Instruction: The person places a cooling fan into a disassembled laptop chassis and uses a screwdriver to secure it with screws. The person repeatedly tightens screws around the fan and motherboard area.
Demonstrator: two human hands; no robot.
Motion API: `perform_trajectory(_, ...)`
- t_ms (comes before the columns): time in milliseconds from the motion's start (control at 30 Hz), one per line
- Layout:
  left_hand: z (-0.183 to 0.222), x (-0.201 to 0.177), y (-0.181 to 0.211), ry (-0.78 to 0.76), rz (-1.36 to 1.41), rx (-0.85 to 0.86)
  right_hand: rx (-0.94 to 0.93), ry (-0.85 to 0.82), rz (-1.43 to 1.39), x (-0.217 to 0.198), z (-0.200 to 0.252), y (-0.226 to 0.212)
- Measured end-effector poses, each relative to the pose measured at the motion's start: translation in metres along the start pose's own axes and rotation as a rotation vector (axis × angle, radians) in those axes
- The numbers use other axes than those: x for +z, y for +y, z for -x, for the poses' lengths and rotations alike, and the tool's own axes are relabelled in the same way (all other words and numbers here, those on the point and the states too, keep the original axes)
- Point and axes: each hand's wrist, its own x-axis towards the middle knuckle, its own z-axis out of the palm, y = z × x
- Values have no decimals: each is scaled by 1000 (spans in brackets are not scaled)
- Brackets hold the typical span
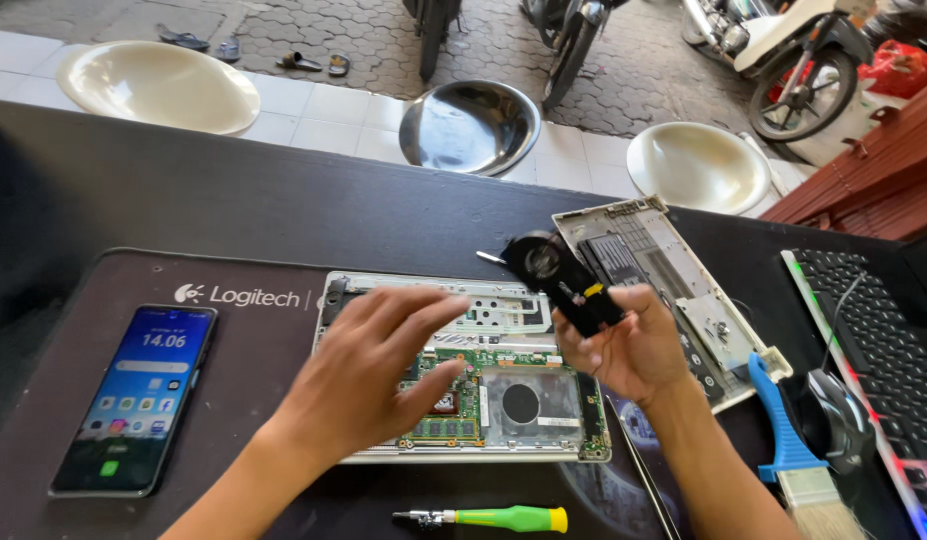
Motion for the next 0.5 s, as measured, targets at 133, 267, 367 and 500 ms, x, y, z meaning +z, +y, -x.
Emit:
perform_trajectory(133, -16, 31, -18, -184, -90, -7, 97, -91, 8, 11, 6, 23)
perform_trajectory(267, -19, 35, -24, -178, -135, 31, 178, -139, 14, 21, 9, 32)
perform_trajectory(367, -13, 34, -29, -112, -95, 32, 212, -128, 29, 20, 10, 37)
perform_trajectory(500, -3, 29, -38, -112, -11, -41, 150, 11, 147, 3, 2, 46)
